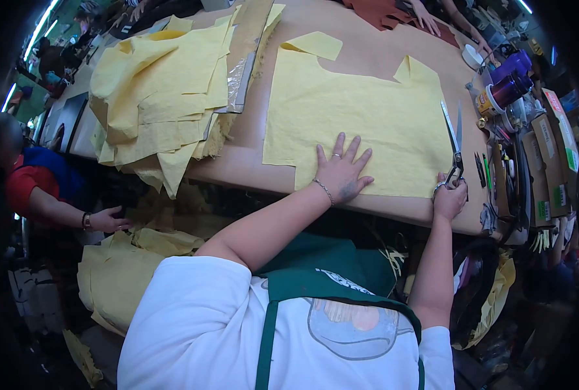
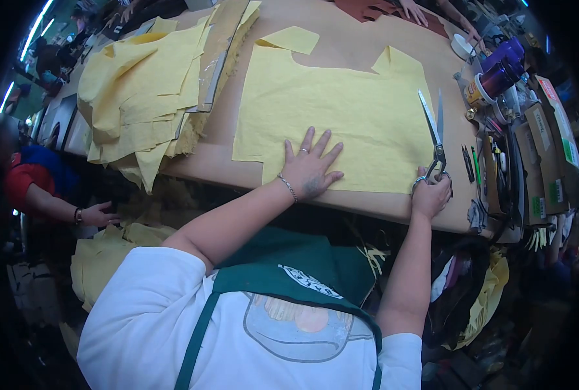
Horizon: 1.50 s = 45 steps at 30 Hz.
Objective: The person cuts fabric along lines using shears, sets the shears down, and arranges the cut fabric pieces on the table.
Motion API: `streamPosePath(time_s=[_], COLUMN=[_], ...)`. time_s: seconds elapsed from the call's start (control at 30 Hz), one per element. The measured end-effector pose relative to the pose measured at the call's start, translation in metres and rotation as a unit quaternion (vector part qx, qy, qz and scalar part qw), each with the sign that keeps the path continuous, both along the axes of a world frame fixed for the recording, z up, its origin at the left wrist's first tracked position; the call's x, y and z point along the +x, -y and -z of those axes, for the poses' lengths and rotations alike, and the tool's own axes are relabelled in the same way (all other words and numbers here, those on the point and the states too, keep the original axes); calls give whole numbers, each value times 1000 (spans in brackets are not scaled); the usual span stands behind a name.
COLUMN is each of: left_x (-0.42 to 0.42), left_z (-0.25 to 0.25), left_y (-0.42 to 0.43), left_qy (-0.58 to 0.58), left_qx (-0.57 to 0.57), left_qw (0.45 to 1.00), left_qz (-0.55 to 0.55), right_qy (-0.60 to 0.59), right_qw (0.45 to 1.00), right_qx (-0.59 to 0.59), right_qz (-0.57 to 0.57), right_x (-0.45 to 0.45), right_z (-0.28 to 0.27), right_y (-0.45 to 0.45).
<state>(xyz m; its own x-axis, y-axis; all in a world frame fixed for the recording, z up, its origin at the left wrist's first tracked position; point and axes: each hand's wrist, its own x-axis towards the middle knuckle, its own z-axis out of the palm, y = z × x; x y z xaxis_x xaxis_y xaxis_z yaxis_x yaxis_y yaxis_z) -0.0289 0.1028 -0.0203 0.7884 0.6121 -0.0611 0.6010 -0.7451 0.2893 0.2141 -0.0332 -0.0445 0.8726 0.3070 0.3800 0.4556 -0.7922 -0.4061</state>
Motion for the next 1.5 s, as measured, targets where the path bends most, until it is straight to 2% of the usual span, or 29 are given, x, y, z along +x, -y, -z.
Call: streamPosePath(time_s=[0.27,0.57,0.87,1.03,1.17,1.2,1.27,1.3,1.4,1.5], left_x=[-7,4,14,4,-11,-13,-16,-17,-21,-27], left_z=[1,-3,-1,-4,-12,-15,-17,-14,-24,-15], left_y=[7,-10,-26,-8,8,2,-7,-19,-62,-79], left_qy=[4,0,1,-13,-18,15,77,141,66,-20], left_qx=[-5,-29,-1,-13,-12,-33,-81,-43,-20,28], left_qw=[1000,1000,1000,1000,999,999,994,989,995,991], left_qz=[4,-4,13,18,42,31,12,-15,-73,-132], right_qy=[-2,-14,-7,-15,47,71,-25,-75,-130,-37], right_qw=[1000,1000,999,998,991,986,989,987,979,982], right_qx=[-23,11,-28,-9,61,69,72,71,74,36], right_qz=[-11,-26,-40,-54,-114,-135,-129,-123,-136,-180], right_x=[2,0,-6,-16,-14,-15,-10,-11,-6,-8], right_z=[1,1,-5,-4,25,26,14,6,-14,-16], right_y=[0,2,2,13,47,50,46,46,18,-1])
